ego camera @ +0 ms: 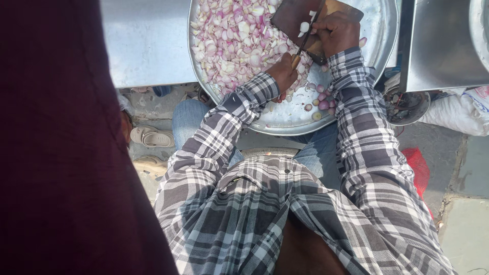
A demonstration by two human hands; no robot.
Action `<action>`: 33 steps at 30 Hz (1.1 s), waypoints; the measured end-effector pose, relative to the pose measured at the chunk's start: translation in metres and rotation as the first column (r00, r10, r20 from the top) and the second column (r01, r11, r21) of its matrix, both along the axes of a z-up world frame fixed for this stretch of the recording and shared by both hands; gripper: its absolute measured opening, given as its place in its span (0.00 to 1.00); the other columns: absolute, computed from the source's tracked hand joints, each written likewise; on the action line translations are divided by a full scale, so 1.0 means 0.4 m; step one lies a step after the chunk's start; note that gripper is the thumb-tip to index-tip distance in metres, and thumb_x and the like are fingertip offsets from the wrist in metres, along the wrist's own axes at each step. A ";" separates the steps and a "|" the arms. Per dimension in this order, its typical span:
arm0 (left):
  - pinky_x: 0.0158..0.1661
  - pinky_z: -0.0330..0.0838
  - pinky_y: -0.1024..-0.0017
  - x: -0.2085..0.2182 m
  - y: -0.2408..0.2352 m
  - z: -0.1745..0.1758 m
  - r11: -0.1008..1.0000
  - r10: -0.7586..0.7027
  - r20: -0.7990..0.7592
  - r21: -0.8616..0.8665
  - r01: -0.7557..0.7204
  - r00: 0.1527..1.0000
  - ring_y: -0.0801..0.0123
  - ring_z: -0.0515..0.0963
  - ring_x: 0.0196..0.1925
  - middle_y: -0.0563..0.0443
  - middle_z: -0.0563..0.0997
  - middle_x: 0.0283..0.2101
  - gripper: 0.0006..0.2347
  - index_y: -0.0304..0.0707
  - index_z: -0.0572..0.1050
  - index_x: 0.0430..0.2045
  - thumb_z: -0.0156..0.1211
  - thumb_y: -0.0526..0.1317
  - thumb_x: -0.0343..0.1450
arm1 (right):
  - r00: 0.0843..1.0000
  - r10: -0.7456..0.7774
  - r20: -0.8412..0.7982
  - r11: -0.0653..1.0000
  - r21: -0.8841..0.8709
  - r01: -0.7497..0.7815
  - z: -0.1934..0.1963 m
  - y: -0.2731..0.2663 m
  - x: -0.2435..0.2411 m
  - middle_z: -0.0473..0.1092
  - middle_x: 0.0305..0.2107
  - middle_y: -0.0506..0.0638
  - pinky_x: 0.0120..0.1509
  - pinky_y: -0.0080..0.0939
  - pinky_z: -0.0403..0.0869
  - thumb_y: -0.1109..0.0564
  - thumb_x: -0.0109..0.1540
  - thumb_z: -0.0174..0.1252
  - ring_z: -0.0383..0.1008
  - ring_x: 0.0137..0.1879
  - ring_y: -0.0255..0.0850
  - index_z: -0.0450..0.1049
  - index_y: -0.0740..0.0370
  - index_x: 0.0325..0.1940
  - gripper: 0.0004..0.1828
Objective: The person sits on the ground and uses a knife to chop small red onions on a wooden board placed over a large metal tray. The chopped onions accumulate in the tray as the person continues to slice them one by one.
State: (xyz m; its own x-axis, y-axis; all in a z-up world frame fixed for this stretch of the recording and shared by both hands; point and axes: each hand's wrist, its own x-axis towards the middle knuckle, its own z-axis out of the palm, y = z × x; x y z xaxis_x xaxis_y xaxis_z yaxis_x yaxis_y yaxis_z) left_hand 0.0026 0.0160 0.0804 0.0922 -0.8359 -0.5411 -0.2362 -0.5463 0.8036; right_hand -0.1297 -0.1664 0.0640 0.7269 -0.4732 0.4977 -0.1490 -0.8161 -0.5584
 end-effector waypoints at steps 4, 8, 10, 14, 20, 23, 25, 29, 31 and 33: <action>0.11 0.75 0.61 0.015 -0.019 0.015 0.999 -0.003 0.006 -0.054 0.004 1.000 0.61 0.79 0.13 0.37 0.77 0.23 0.14 0.28 0.52 0.48 0.46 0.38 0.76 | 1.000 0.023 0.014 0.998 0.050 -0.024 0.016 -0.022 0.015 0.79 0.35 0.50 0.51 0.41 0.78 0.73 0.59 0.65 0.81 0.44 0.44 0.84 0.62 0.40 0.11; 0.11 0.75 0.61 -0.007 0.005 -0.001 0.999 -0.023 -0.016 -0.045 0.022 1.000 0.62 0.78 0.12 0.38 0.77 0.22 0.15 0.28 0.51 0.49 0.46 0.38 0.76 | 1.000 0.010 -0.012 0.997 0.078 -0.009 0.005 0.001 -0.010 0.79 0.36 0.51 0.51 0.41 0.78 0.73 0.59 0.65 0.81 0.44 0.44 0.84 0.62 0.41 0.11; 0.11 0.75 0.61 0.009 -0.009 0.008 0.999 -0.007 -0.023 -0.039 0.006 1.000 0.62 0.77 0.12 0.38 0.76 0.22 0.14 0.30 0.52 0.49 0.46 0.38 0.76 | 1.000 0.013 -0.006 0.998 0.063 -0.012 0.018 -0.016 0.011 0.79 0.35 0.51 0.50 0.41 0.78 0.72 0.60 0.65 0.81 0.44 0.44 0.84 0.62 0.41 0.10; 0.10 0.74 0.61 0.007 -0.007 0.011 1.000 0.010 -0.059 -0.017 -0.011 0.998 0.63 0.77 0.12 0.39 0.75 0.22 0.14 0.30 0.53 0.50 0.46 0.38 0.76 | 1.000 0.014 -0.006 0.998 0.065 -0.014 0.009 -0.010 0.006 0.79 0.36 0.52 0.50 0.42 0.78 0.72 0.60 0.66 0.81 0.44 0.45 0.84 0.63 0.40 0.09; 0.10 0.74 0.63 0.002 -0.005 0.012 0.999 0.054 -0.179 0.010 -0.053 0.982 0.66 0.75 0.12 0.47 0.73 0.21 0.14 0.34 0.54 0.51 0.47 0.39 0.75 | 1.000 0.012 -0.005 0.999 0.037 -0.012 0.009 -0.010 0.003 0.79 0.37 0.52 0.52 0.43 0.78 0.72 0.59 0.66 0.81 0.45 0.46 0.84 0.62 0.41 0.11; 0.10 0.74 0.62 -0.008 0.003 -0.010 0.999 0.024 -0.194 -0.032 -0.030 0.981 0.65 0.76 0.12 0.48 0.73 0.21 0.15 0.31 0.54 0.49 0.48 0.38 0.75 | 0.999 -0.012 -0.036 0.996 0.088 0.015 0.005 0.005 -0.003 0.79 0.37 0.52 0.51 0.43 0.78 0.71 0.60 0.66 0.81 0.44 0.46 0.84 0.62 0.42 0.09; 0.10 0.73 0.61 -0.004 -0.005 -0.026 0.998 0.031 -0.171 -0.055 -0.041 0.985 0.64 0.76 0.12 0.45 0.73 0.21 0.14 0.30 0.54 0.49 0.48 0.38 0.75 | 0.998 -0.018 -0.054 0.995 0.095 0.023 0.015 0.002 0.006 0.79 0.36 0.51 0.51 0.44 0.77 0.70 0.62 0.67 0.80 0.44 0.46 0.84 0.62 0.42 0.08; 0.14 0.75 0.57 0.014 0.007 -0.089 0.985 0.124 -0.018 -0.118 -0.125 0.992 0.55 0.78 0.13 0.38 0.75 0.23 0.14 0.29 0.55 0.47 0.48 0.38 0.75 | 0.997 0.027 -0.076 1.000 -0.012 -0.028 0.023 0.004 0.018 0.79 0.39 0.51 0.54 0.46 0.76 0.71 0.61 0.65 0.80 0.47 0.49 0.83 0.63 0.41 0.08; 0.20 0.77 0.53 0.022 0.011 -0.132 0.969 0.142 0.152 -0.225 -0.105 0.978 0.48 0.81 0.19 0.34 0.78 0.25 0.14 0.28 0.55 0.46 0.50 0.38 0.75 | 0.995 0.058 -0.084 0.997 -0.053 -0.062 0.021 0.006 0.016 0.78 0.40 0.51 0.55 0.47 0.76 0.71 0.60 0.64 0.79 0.48 0.50 0.82 0.63 0.40 0.09; 0.30 0.77 0.50 0.026 0.008 -0.173 0.936 0.166 0.325 -0.350 -0.045 0.931 0.42 0.83 0.27 0.30 0.80 0.27 0.14 0.29 0.58 0.46 0.53 0.39 0.75 | 0.993 0.076 -0.088 0.995 -0.056 -0.081 0.018 0.007 0.014 0.78 0.39 0.51 0.57 0.49 0.75 0.72 0.60 0.63 0.79 0.49 0.51 0.81 0.63 0.38 0.08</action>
State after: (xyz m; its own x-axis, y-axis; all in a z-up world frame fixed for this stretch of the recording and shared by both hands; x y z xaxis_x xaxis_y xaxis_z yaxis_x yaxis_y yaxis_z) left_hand 0.0131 0.0192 0.0111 0.3191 -0.9353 -0.1531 -0.4862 -0.3003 0.8206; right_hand -0.1240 -0.1636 0.0713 0.8019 -0.3843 0.4574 -0.1284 -0.8587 -0.4962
